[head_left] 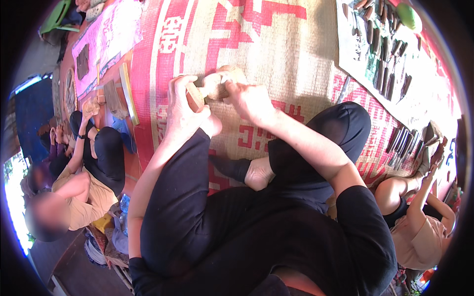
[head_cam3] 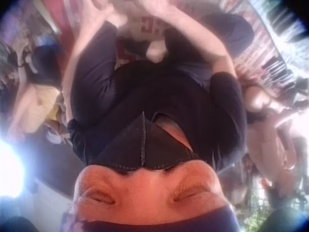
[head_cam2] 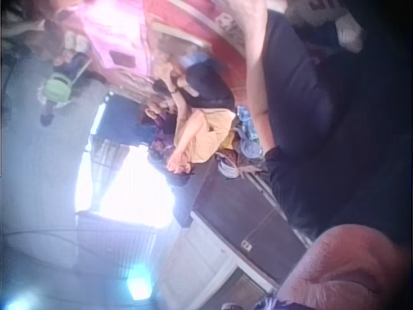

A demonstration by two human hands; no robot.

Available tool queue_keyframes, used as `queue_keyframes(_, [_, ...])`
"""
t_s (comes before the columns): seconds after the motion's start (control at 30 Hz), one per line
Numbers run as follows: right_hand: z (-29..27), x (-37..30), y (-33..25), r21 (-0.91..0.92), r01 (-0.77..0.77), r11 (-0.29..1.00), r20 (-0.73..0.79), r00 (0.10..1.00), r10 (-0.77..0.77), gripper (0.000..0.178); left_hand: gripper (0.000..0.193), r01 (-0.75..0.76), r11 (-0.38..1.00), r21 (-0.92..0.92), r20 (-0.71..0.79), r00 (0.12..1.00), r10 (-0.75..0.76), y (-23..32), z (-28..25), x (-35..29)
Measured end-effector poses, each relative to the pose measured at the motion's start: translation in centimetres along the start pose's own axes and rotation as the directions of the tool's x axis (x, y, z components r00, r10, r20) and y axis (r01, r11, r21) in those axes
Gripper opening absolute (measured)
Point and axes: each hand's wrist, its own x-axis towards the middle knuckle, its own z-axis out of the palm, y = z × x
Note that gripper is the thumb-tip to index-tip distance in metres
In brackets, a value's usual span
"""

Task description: The person sits on a mat and carves a small piece of wood using a knife. They hold the wood in their left hand and use the knife in their right hand to shape the object, occasionally rotating it to access different sides.

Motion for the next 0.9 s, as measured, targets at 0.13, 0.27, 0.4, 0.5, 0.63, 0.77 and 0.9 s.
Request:
queue_keyframes(0.13, [1.1, 0.2, 0.7, -0.063, 0.029, 0.998, -0.072, 0.997, -0.033, 0.025, 0.072, 0.029, 0.999, -0.04, -0.007, 1.0, -0.029, -0.6, 0.5, -0.1])
queue_keyframes(0.27, [0.6, 1.5, 2.3, -0.082, -0.005, 0.997, -0.048, 0.999, 0.001, 0.021, 0.072, -0.001, 1.0, 0.005, -0.001, 1.0, 0.001, 0.3, 0.2, 0.3])
queue_keyframes(0.4, [1.0, -0.5, 0.0, -0.12, 0.078, 0.99, -0.109, 0.99, -0.091, 0.013, 0.072, -0.012, 1.0, 0.007, -0.005, 1.0, 0.012, -0.1, 0.1, 0.0])
queue_keyframes(0.5, [0.6, 0.8, 1.1, -0.061, 0.045, 0.997, -0.084, 0.995, -0.05, 0.011, 0.072, 0.05, 0.998, -0.041, -0.003, 0.999, -0.05, -0.2, 0.3, -0.1])
queue_keyframes(0.63, [1.0, 1.6, 3.0, -0.025, 0.029, 0.999, -0.123, 0.992, -0.032, 0.01, 0.073, -0.046, 0.999, 0.015, -0.001, 0.999, 0.046, 0.2, 0.0, 0.3])
queue_keyframes(0.77, [0.9, -0.3, -0.5, -0.074, 0.101, 0.992, -0.137, 0.984, -0.111, 0.009, 0.074, -0.026, 1.0, 0.004, -0.014, 1.0, 0.026, -0.4, 0.3, 0.3])
queue_keyframes(0.9, [1.0, 1.1, 1.5, -0.077, 0.028, 0.997, -0.089, 0.995, -0.035, 0.023, 0.073, 0.022, 0.999, -0.031, -0.007, 1.0, -0.023, -0.4, 0.3, 0.0])
